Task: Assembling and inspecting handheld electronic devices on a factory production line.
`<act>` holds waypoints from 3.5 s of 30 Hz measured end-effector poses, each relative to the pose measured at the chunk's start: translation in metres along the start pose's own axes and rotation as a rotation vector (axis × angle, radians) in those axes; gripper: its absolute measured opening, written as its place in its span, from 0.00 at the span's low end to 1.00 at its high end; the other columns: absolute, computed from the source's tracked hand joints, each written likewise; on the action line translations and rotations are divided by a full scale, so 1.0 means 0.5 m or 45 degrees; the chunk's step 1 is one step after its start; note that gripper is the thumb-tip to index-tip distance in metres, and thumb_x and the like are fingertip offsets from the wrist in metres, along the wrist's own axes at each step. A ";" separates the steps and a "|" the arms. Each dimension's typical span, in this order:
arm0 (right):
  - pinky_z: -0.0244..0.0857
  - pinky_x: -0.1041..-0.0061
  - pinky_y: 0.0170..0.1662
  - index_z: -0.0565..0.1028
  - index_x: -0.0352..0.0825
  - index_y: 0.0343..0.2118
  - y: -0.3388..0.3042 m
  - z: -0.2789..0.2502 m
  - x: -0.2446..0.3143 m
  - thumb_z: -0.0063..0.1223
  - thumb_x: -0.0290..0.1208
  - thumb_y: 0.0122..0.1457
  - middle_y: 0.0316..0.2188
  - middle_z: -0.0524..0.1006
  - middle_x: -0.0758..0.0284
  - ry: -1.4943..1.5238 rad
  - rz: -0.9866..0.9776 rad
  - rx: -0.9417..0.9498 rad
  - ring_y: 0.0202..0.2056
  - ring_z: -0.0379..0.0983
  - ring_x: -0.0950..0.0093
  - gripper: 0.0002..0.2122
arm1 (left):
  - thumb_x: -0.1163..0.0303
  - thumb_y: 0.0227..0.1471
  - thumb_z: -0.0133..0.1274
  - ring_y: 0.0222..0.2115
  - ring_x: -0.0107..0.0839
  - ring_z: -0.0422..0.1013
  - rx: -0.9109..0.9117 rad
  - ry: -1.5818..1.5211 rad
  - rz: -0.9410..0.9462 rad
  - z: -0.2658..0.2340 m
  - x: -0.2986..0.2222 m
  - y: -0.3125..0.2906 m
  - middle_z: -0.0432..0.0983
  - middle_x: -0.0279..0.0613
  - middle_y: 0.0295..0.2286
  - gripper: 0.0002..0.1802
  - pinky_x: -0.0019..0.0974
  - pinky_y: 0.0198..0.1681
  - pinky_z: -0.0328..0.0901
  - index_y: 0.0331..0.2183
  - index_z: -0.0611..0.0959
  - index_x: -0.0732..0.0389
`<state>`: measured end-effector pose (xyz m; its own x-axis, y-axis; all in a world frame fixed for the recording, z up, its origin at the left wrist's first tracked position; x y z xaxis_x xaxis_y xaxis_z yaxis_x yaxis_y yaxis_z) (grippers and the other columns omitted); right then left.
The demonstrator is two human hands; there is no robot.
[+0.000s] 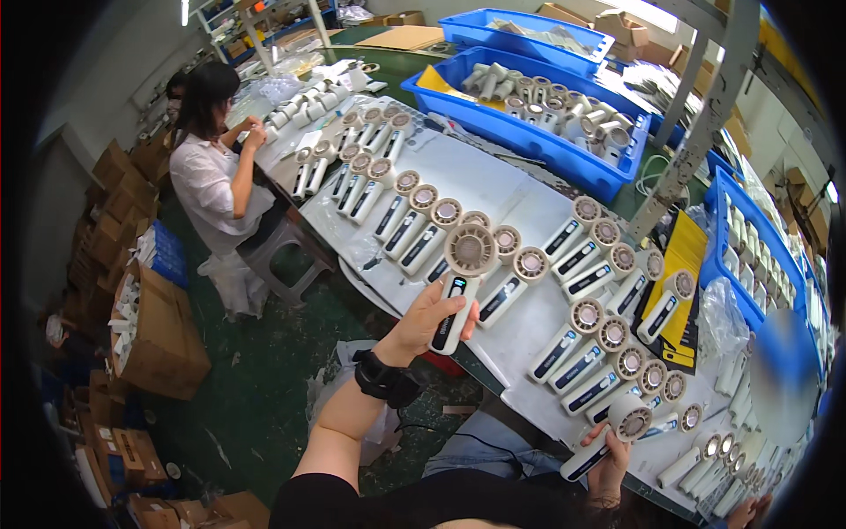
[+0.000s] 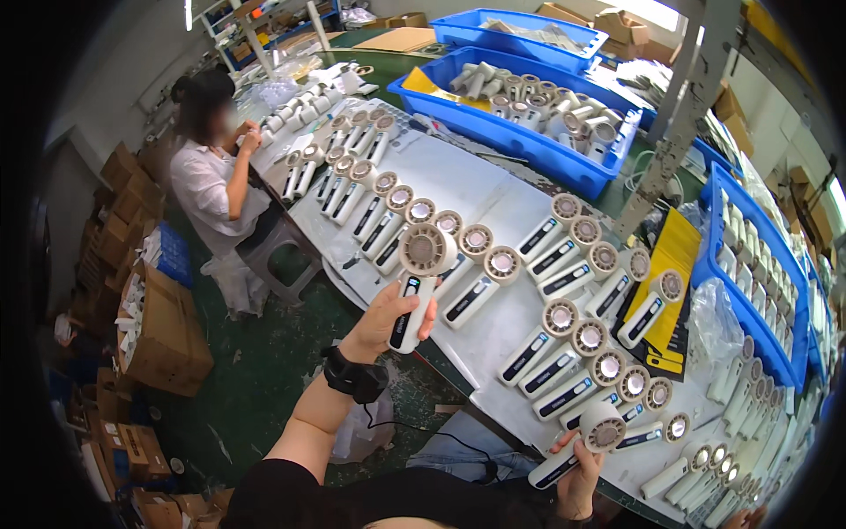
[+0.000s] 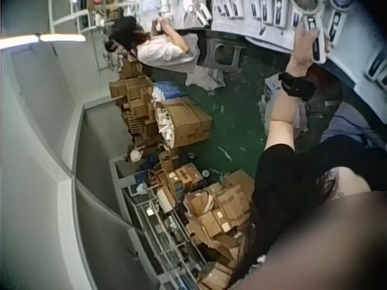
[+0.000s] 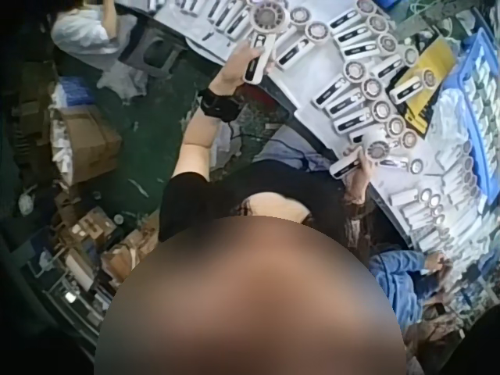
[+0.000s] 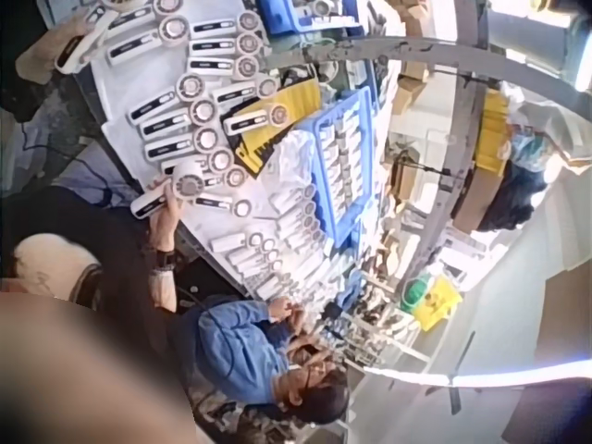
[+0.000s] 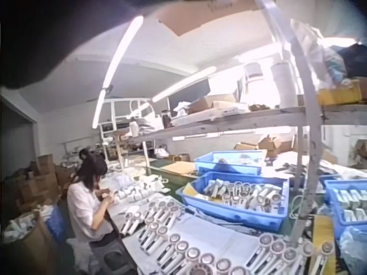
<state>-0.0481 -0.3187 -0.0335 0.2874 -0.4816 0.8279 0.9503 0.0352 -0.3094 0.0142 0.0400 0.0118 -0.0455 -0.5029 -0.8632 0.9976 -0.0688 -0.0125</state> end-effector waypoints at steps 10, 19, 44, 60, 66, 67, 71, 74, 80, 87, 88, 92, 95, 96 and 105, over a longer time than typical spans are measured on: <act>0.66 0.75 0.30 0.65 0.28 0.42 0.002 0.075 0.012 0.54 0.32 0.46 0.29 0.71 0.61 -0.166 0.007 0.304 0.25 0.70 0.73 0.21 | 0.68 0.55 0.44 0.24 0.28 0.72 -0.072 -0.001 -0.242 0.042 0.084 0.004 0.73 0.41 0.28 0.13 0.30 0.28 0.69 0.40 0.71 0.67; 0.66 0.74 0.32 0.68 0.27 0.39 0.051 0.090 0.018 0.56 0.28 0.47 0.31 0.72 0.64 -0.219 0.098 0.367 0.27 0.71 0.73 0.17 | 0.71 0.48 0.46 0.20 0.24 0.70 -0.143 -0.073 -0.332 0.032 0.114 0.000 0.72 0.36 0.20 0.10 0.27 0.23 0.65 0.31 0.77 0.66; 0.68 0.75 0.38 0.58 0.35 0.54 -0.068 -0.275 0.117 0.36 0.30 0.63 0.37 0.72 0.63 -0.252 -0.397 -0.689 0.34 0.71 0.75 0.16 | 0.63 0.53 0.45 0.22 0.24 0.66 -0.070 0.119 -0.143 0.063 0.130 0.015 0.67 0.39 0.27 0.20 0.25 0.22 0.63 0.44 0.68 0.68; 0.51 0.73 0.56 0.54 0.27 0.58 -0.016 -0.301 0.057 0.36 0.26 0.62 0.55 0.60 0.58 -0.607 -0.466 -0.659 0.54 0.58 0.69 0.21 | 0.69 0.54 0.43 0.21 0.28 0.69 -0.195 0.064 -0.275 0.048 0.159 0.000 0.71 0.41 0.26 0.15 0.30 0.25 0.67 0.43 0.70 0.66; 0.37 0.69 0.62 0.49 0.25 0.59 -0.041 -0.268 0.063 0.42 0.20 0.55 0.60 0.51 0.55 -1.494 -0.871 -0.711 0.61 0.46 0.64 0.28 | 0.71 0.56 0.42 0.23 0.26 0.71 -0.102 0.054 -0.271 0.052 0.144 -0.014 0.72 0.38 0.25 0.11 0.30 0.28 0.68 0.40 0.70 0.64; 0.36 0.68 0.63 0.50 0.25 0.59 -0.055 -0.209 0.083 0.43 0.20 0.53 0.59 0.52 0.55 -1.628 -1.053 -0.727 0.61 0.47 0.64 0.29 | 0.70 0.57 0.42 0.24 0.26 0.71 -0.119 0.040 -0.277 0.064 0.139 -0.011 0.72 0.38 0.25 0.10 0.30 0.28 0.68 0.40 0.70 0.64; 0.39 0.68 0.62 0.52 0.29 0.59 -0.028 -0.099 0.070 0.43 0.19 0.51 0.57 0.56 0.60 -1.184 -1.016 -0.129 0.58 0.52 0.66 0.29 | 0.67 0.59 0.41 0.27 0.23 0.70 0.054 -0.079 -0.234 0.097 0.138 -0.001 0.72 0.37 0.29 0.16 0.27 0.31 0.67 0.47 0.65 0.63; 0.52 0.69 0.57 0.54 0.30 0.57 0.015 0.067 0.043 0.45 0.19 0.51 0.53 0.59 0.59 -0.990 -0.344 0.346 0.56 0.57 0.69 0.28 | 0.67 0.60 0.39 0.34 0.21 0.68 0.098 -0.038 -0.214 0.137 0.138 -0.003 0.71 0.37 0.33 0.18 0.24 0.38 0.64 0.49 0.63 0.64; 0.60 0.76 0.48 0.59 0.32 0.53 0.077 0.274 -0.054 0.46 0.19 0.50 0.45 0.66 0.65 -0.546 0.004 0.786 0.47 0.63 0.74 0.24 | 0.66 0.60 0.38 0.42 0.21 0.64 0.046 0.219 0.077 0.153 0.166 -0.013 0.68 0.37 0.38 0.18 0.26 0.45 0.60 0.50 0.63 0.64; 0.64 0.78 0.33 0.61 0.28 0.45 0.111 0.299 -0.090 0.49 0.24 0.45 0.28 0.72 0.62 -0.362 0.173 0.686 0.28 0.69 0.73 0.21 | 0.67 0.57 0.44 0.38 0.21 0.64 -0.062 0.352 0.396 -0.074 0.002 0.045 0.67 0.33 0.33 0.12 0.29 0.46 0.60 0.42 0.70 0.61; 0.64 0.78 0.33 0.61 0.28 0.45 0.112 0.297 -0.089 0.49 0.24 0.45 0.28 0.72 0.62 -0.361 0.162 0.691 0.28 0.69 0.73 0.21 | 0.69 0.56 0.46 0.36 0.22 0.65 -0.237 0.523 0.547 -0.154 -0.070 0.073 0.67 0.32 0.33 0.11 0.29 0.43 0.62 0.41 0.70 0.61; 0.62 0.79 0.28 0.61 0.27 0.44 0.104 0.282 -0.061 0.49 0.26 0.43 0.23 0.71 0.61 -0.417 0.111 0.685 0.24 0.68 0.73 0.22 | 0.67 0.47 0.51 0.38 0.44 0.68 -1.326 1.542 0.842 -0.470 -0.307 0.139 0.72 0.51 0.36 0.16 0.43 0.41 0.63 0.37 0.72 0.66; 0.63 0.77 0.29 0.62 0.27 0.42 0.108 0.264 -0.045 0.51 0.21 0.42 0.21 0.70 0.62 -0.416 0.151 0.651 0.23 0.69 0.73 0.21 | 0.60 0.45 0.52 0.43 0.53 0.65 -1.494 1.952 0.480 -0.665 -0.302 0.195 0.70 0.57 0.38 0.23 0.50 0.45 0.62 0.40 0.72 0.68; 0.63 0.77 0.29 0.62 0.27 0.42 0.103 0.263 -0.032 0.51 0.21 0.42 0.21 0.70 0.62 -0.420 0.125 0.646 0.23 0.69 0.73 0.21 | 0.58 0.45 0.52 0.43 0.53 0.66 -1.512 1.913 0.310 -0.709 -0.297 0.203 0.70 0.59 0.40 0.27 0.49 0.46 0.62 0.42 0.71 0.69; 0.65 0.76 0.30 0.70 0.30 0.37 0.123 0.169 -0.030 0.49 0.23 0.53 0.26 0.73 0.64 -0.811 -0.155 0.569 0.28 0.71 0.72 0.08 | 0.49 0.42 0.53 0.41 0.54 0.70 -1.202 1.626 -0.286 -0.870 -0.271 0.274 0.68 0.66 0.44 0.42 0.43 0.46 0.64 0.50 0.65 0.72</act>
<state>0.0161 -0.2353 -0.0257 0.0634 0.0855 0.9943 0.8987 0.4284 -0.0941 0.1802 0.4733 -0.0927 -0.5997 0.4921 -0.6311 0.6733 0.7364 -0.0656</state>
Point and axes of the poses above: each hand's wrist, its own y-axis towards the middle knuckle, its own z-axis out of the palm, x = y × z, the point moved 4 cm from there along y, towards the middle knuckle
